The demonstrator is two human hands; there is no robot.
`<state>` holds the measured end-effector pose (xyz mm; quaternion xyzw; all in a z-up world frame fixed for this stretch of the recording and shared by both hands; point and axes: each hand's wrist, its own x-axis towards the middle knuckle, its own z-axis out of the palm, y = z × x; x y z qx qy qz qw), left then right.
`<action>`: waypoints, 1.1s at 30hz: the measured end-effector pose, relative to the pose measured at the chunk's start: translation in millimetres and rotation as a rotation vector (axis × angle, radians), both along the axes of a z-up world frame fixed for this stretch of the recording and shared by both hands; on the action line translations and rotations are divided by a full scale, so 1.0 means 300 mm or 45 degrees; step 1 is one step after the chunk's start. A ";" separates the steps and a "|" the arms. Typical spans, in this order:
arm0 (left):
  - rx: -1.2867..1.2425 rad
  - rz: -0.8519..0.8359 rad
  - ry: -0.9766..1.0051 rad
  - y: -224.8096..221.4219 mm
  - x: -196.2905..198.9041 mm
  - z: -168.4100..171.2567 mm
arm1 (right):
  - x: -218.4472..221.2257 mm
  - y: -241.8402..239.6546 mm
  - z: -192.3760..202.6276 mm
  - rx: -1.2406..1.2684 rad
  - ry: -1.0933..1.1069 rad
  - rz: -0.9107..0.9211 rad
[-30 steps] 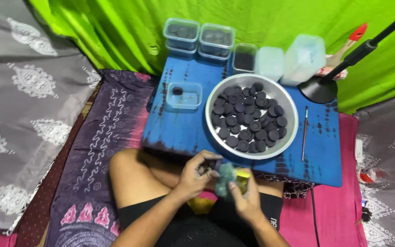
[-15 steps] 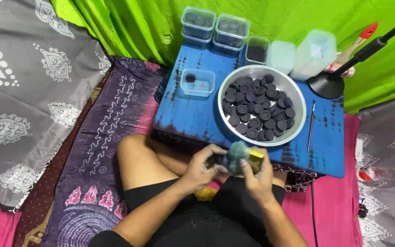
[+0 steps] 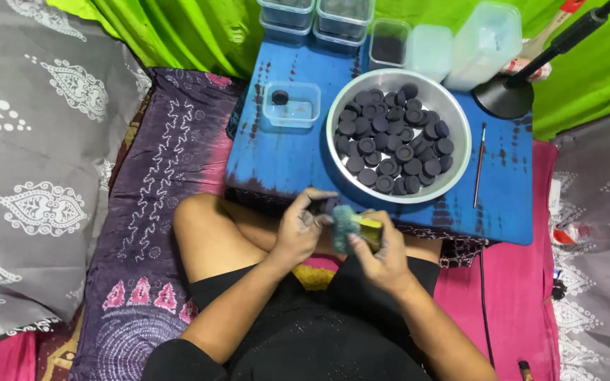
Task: Cleaning small black discs with a sponge and brush and placing them in a bowl
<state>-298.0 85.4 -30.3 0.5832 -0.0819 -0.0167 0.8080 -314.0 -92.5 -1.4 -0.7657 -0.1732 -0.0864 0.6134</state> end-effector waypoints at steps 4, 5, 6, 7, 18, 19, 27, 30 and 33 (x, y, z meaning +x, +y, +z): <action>-0.075 0.030 0.006 0.015 0.023 -0.040 | 0.001 -0.025 -0.009 -0.004 -0.002 -0.023; -0.133 -0.058 0.068 0.011 0.010 -0.046 | 0.000 -0.033 -0.009 0.006 0.011 -0.062; -0.191 -0.145 0.129 0.006 -0.003 -0.052 | -0.001 -0.041 -0.008 0.017 0.024 -0.102; -0.190 -0.146 0.129 0.012 -0.001 -0.030 | -0.005 -0.031 -0.017 0.018 0.024 -0.102; -0.088 0.025 -0.027 0.013 0.010 -0.055 | 0.020 -0.022 -0.031 -0.068 -0.075 -0.017; -0.087 0.018 -0.028 0.014 0.008 -0.058 | 0.012 -0.010 -0.025 -0.067 -0.076 -0.024; -0.261 -0.074 0.057 0.001 -0.015 -0.103 | 0.001 -0.025 -0.037 -0.105 -0.064 -0.071; -0.096 -0.027 -0.003 0.017 -0.012 -0.098 | -0.015 0.004 0.012 -0.074 -0.023 0.058; -0.070 -0.119 -0.045 0.021 -0.028 -0.075 | -0.012 -0.051 -0.001 -0.155 -0.080 -0.058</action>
